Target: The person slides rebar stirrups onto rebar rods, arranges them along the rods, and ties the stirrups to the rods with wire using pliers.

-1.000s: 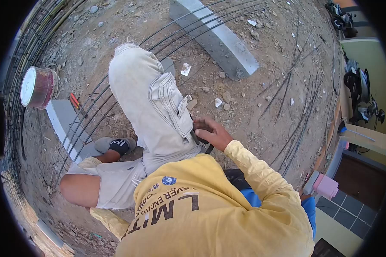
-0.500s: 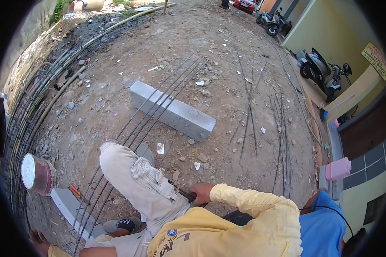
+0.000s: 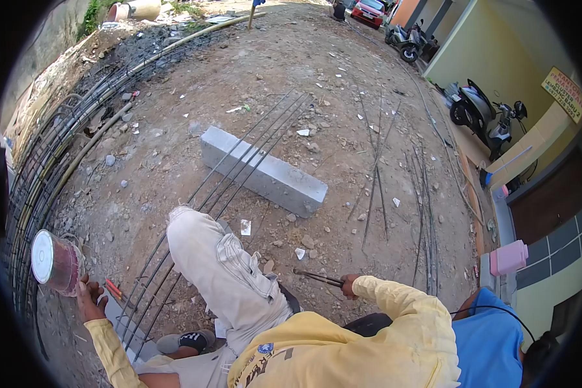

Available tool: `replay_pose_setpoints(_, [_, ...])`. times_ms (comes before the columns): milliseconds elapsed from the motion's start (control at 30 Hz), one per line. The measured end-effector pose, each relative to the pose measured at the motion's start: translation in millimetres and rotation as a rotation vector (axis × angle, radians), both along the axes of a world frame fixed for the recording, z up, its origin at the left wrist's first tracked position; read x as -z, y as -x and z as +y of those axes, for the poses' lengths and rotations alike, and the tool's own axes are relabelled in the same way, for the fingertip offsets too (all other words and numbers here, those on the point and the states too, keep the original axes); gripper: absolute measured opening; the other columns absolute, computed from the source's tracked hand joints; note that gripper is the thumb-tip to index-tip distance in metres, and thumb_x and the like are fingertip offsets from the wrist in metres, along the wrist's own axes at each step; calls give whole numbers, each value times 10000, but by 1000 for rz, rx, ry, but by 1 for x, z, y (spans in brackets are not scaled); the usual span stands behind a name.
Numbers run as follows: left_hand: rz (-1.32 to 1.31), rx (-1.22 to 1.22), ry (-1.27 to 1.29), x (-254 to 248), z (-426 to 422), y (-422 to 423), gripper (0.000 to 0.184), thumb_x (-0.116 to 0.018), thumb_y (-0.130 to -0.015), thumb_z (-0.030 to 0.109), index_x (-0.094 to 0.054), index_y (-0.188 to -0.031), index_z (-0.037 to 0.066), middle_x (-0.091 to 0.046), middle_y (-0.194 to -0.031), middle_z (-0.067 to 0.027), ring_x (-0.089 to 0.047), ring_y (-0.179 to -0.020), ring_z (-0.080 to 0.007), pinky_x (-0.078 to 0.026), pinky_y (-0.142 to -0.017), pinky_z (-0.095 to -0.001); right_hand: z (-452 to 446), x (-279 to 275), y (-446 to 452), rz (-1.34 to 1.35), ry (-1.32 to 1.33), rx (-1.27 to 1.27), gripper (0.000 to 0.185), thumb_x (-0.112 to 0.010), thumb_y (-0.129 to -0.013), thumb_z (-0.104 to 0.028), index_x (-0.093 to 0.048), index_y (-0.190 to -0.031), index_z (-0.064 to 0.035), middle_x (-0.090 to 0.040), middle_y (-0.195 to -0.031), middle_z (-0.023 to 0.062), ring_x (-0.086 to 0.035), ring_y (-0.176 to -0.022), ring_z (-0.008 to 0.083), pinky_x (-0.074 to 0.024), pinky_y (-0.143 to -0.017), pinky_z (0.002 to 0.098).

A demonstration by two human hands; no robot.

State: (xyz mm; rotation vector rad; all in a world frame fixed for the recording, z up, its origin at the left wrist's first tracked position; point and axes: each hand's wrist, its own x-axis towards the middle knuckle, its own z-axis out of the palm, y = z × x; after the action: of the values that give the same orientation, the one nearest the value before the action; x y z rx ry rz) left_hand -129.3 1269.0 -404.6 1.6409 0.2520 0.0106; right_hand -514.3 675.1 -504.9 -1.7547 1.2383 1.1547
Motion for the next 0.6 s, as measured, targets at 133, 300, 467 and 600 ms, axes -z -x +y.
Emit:
replay_pose_setpoints(133, [161, 145, -136, 36, 0, 0, 410, -503, -939, 470, -575, -1155, 129, -587, -861, 38, -535, -724, -69, -419, -570, -220, -14, -8, -47, -758, 82, 448, 177, -603, -756, -24, -536, -920, -21, -593, -749, 88, -608, -628, 198, -510, -559, 335])
replay_pose_setpoints(300, [300, 272, -201, 80, -7, -2, 339, -574, -914, 399, -591, -1039, 84, -578, -786, 17, -506, -660, -73, -390, -539, -222, -2, -109, -180, -1416, 227, 429, 221, -572, -876, -156, -505, -1015, 1, -572, -765, 64, -588, -626, 156, -492, -582, 301])
replay_pose_setpoints(467, [315, 382, -361, 122, -17, 2, 412, -566, -898, 414, -640, -1001, 22, -622, -826, -45, -544, -735, -139, -426, -664, -293, 51, -212, -274, -1578, 31, 365, 365, -480, -978, -209, -458, -1283, -10, -539, -806, 41, -588, -618, 129, -528, -556, 286])
replay_pose_setpoints(600, [413, 384, -541, 148, -41, 17, 459, -570, -877, 460, -667, -1060, 51, -685, -920, -135, -641, -887, -263, -473, -822, -365, 122, -229, -302, -1604, -129, 81, 480, -469, -954, -85, -355, -1416, -19, -514, -968, 31, -593, -704, 97, -553, -601, 249])
